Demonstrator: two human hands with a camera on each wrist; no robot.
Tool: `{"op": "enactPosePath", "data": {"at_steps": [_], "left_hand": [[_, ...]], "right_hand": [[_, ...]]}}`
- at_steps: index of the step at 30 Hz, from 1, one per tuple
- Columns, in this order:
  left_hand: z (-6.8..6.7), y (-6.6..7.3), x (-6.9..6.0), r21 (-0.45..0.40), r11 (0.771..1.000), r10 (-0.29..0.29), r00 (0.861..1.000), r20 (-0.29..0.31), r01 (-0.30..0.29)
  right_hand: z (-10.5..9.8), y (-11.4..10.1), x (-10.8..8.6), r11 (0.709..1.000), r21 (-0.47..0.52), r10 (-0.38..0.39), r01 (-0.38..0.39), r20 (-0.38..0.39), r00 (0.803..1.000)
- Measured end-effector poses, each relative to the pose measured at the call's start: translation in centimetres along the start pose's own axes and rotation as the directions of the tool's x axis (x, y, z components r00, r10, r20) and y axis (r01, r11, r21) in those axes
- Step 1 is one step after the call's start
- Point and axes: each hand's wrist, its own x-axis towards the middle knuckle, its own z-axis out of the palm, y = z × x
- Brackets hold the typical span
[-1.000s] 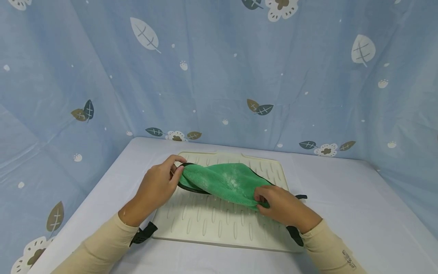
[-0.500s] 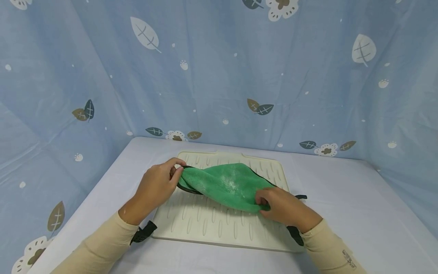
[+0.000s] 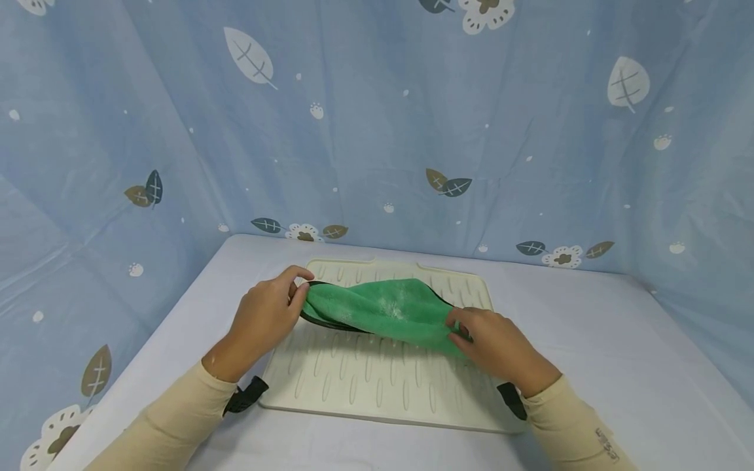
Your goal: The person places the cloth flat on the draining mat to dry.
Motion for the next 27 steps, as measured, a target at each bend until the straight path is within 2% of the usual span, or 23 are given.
{"op": "enactPosePath", "data": {"at_steps": [9, 15, 27], "left_hand": [[0.0, -0.1, 0.0, 0.039, 0.999, -0.014, 0.999, 0.037, 0.013], [0.4, -0.4, -0.1, 0.054, 0.998, -0.031, 0.997, 0.077, 0.027], [0.7, -0.4, 0.0, 0.017, 0.999, -0.030, 0.990, 0.140, 0.028]], "right_hand": [[0.4, 0.3, 0.2, 0.999, -0.026, 0.030, -0.031, -0.044, 0.999], [0.7, 0.4, 0.1, 1.000, -0.017, -0.001, 0.001, 0.009, 1.000], [1.1, 0.9, -0.1, 0.999, -0.031, 0.033, -0.029, 0.120, 0.992]]}}
